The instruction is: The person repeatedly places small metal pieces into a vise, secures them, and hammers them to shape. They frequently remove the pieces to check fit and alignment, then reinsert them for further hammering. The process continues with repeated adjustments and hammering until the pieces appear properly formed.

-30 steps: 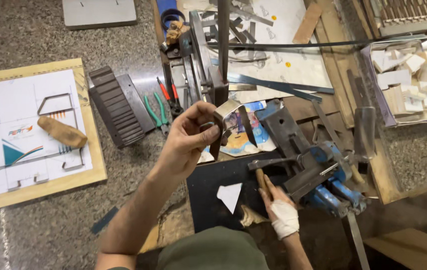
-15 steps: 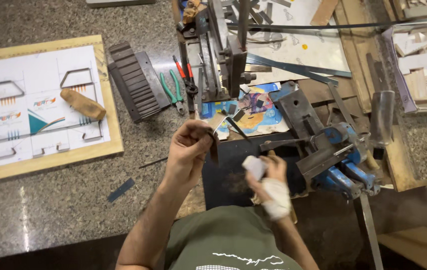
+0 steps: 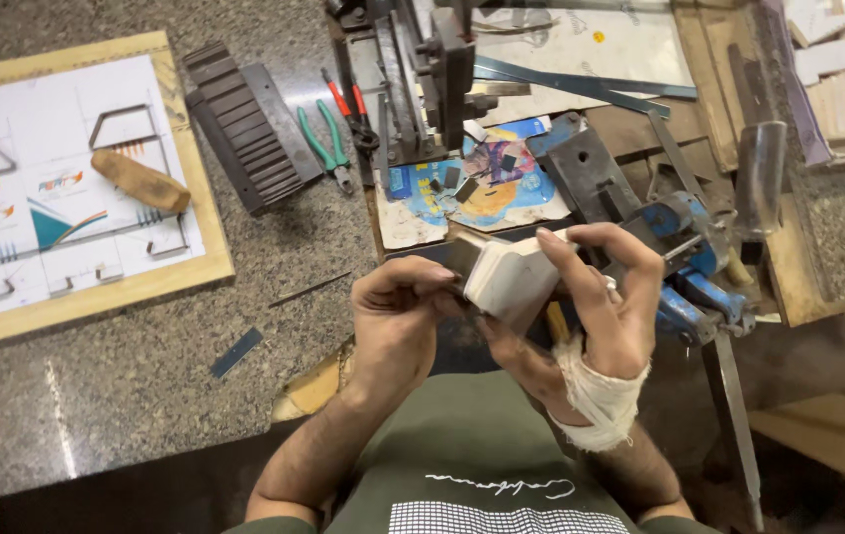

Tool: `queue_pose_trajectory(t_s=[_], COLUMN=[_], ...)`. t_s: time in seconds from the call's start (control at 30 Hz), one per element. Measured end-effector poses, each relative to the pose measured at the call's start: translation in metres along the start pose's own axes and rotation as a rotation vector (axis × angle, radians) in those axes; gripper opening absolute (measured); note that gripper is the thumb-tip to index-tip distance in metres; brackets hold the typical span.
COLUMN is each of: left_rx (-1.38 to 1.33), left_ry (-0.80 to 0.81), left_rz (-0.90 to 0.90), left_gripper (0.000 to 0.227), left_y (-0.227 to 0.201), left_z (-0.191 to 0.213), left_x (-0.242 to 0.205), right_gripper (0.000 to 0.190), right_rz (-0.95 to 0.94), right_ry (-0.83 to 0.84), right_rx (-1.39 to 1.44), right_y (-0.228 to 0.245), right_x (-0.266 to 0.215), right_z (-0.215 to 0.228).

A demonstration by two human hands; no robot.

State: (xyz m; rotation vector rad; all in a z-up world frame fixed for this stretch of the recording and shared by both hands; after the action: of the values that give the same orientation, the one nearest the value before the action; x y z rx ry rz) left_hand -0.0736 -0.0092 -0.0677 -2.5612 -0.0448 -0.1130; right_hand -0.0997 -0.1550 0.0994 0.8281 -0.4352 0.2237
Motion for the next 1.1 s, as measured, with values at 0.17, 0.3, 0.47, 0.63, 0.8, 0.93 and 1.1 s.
queue_pose_trajectory(t_s=[0.17, 0.3, 0.47, 0.63, 0.8, 0.93, 1.1], left_rx=[0.295, 0.276, 0.400, 0.496, 0.594, 0.658, 0.712], left_ry=[0.077, 0.072, 0.072, 0.096, 0.087, 0.089, 0.066], left_rz=[-0.025, -0.005, -0.003, -0.061, -0.153, -0.169, -0.192], left_gripper=[0.026, 0.026, 0.028, 0.025, 0.023, 0.024, 0.030], left_y=[-0.025, -0.030, -0.037, -0.040, -0.042, -0.044, -0.049], left_z=[-0.018, -0.023, -0.027, -0.033, -0.030, -0.032, -0.035], left_x=[-0.008, -0.007, -0.008, -0.011, -0.013, -0.013, -0.015], right_gripper=[0.074, 0.079, 0.084, 0.083, 0.087, 0.092, 0.090], right_rz=[0.024, 0.026, 0.016, -0.019, 0.012, 0.022, 0.040], right_ry=[0.044, 0.093, 0.119, 0.138, 0.138, 0.145, 0.110], right_rx=[-0.023, -0.068, -0.077, -0.061, -0.041, -0.064, -0.054], right_y=[0.001, 0.002, 0.001, 0.000, 0.002, 0.005, 0.007], right_x=[-0.005, -0.006, -0.001, -0.001, -0.001, -0.003, -0.006], right_z=[0.004, 0.003, 0.003, 0.001, -0.001, -0.001, -0.002])
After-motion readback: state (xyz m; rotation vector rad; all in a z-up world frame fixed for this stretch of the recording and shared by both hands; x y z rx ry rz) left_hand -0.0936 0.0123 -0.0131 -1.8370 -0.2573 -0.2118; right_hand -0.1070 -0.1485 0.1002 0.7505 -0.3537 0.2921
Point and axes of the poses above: each hand's wrist, its own x-axis towards the middle knuckle, its own z-axis out of the back of the hand, y = z × x, the point moved 8 cm from there along x, towards the middle knuckle, and after that the axes turned 2 degrees about -z, right-handed, at the moved point
